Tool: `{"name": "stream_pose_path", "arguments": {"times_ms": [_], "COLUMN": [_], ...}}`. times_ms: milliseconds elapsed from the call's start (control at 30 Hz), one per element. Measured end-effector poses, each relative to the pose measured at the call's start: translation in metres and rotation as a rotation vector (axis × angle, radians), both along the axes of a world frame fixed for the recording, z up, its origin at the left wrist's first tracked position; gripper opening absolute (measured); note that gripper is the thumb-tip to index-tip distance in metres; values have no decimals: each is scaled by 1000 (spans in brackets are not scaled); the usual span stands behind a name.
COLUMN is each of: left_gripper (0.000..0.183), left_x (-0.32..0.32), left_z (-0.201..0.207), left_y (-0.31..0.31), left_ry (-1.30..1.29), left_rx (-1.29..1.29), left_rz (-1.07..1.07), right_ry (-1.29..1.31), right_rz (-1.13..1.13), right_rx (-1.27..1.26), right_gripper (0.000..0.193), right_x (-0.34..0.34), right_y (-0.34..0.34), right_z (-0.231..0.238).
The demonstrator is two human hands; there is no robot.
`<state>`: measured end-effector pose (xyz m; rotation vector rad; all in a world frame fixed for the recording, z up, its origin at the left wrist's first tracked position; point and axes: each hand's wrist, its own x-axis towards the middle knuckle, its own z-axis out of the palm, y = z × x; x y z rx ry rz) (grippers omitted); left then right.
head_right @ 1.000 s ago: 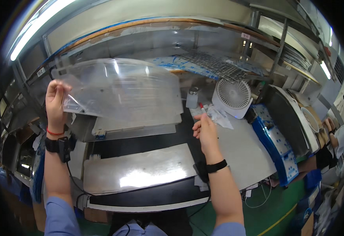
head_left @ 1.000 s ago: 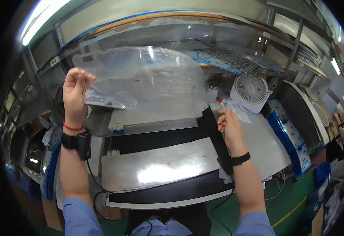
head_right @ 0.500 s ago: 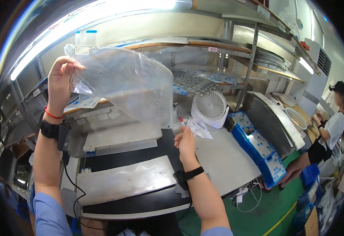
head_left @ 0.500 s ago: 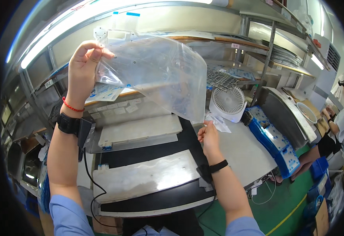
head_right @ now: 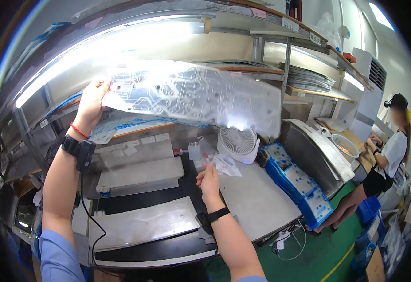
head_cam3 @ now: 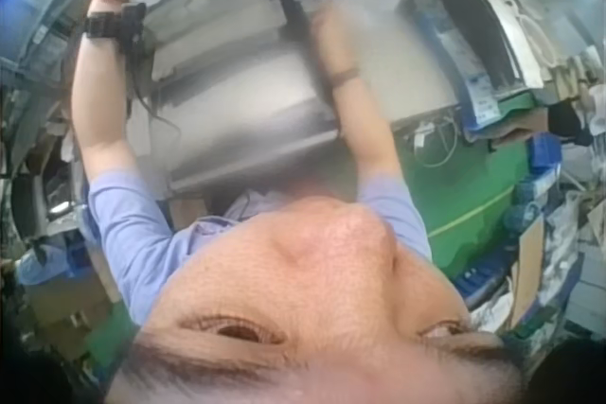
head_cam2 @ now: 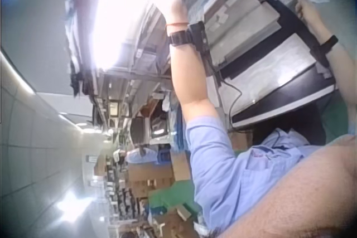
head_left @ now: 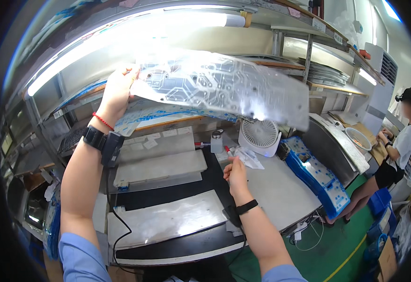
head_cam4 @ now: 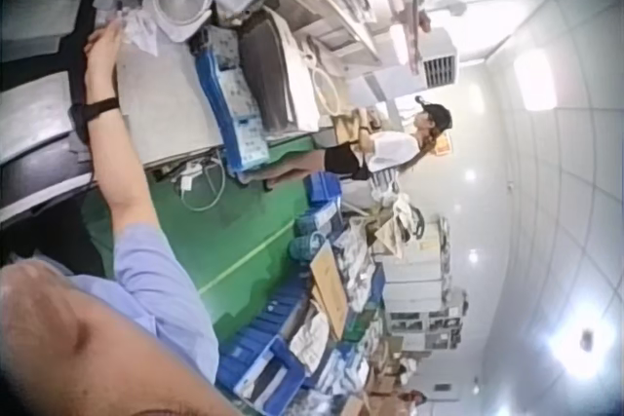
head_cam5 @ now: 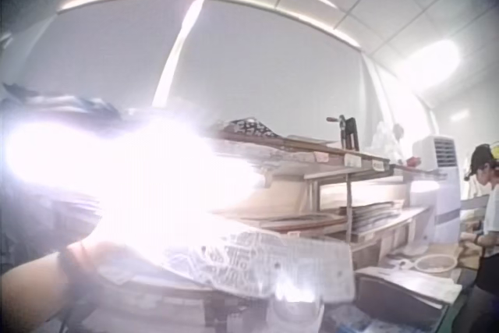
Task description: Inspecting and aligning flexible plastic keyboard membrane layers and circuitry.
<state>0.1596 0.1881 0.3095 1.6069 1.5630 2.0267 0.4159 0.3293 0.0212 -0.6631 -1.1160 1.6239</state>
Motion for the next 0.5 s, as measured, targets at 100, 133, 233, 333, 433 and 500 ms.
{"name": "stream_pose_path", "arguments": {"times_ms": [100, 133, 233, 333, 433, 500], "left_gripper": [15, 12, 11, 14, 23, 29], "left_x": [-11, -7, -10, 7, 37, 33], "left_z": [3, 7, 17, 27, 34, 40], "left_y": [21, 25, 58, 87, 103, 112], "left_ry": [-175, -252, -377, -458, -427, -365], "left_rx": [15, -21, 84, 150, -40, -78], "left_rz": [-140, -163, -212, -212, -232, -204], "right_ry": [-10, -13, -40, -64, -112, -152], "right_rz": [-1, -2, -7, 4, 8, 53], "right_rx": [-2, -2, 5, 28, 71, 109], "right_gripper": [40, 41, 41, 40, 40, 37], "right_x": [-1, -1, 1, -1, 3, -2], "right_y": [-2, -1, -1, -3, 0, -3], "right_z": [2, 0, 1, 1, 0, 3]}}
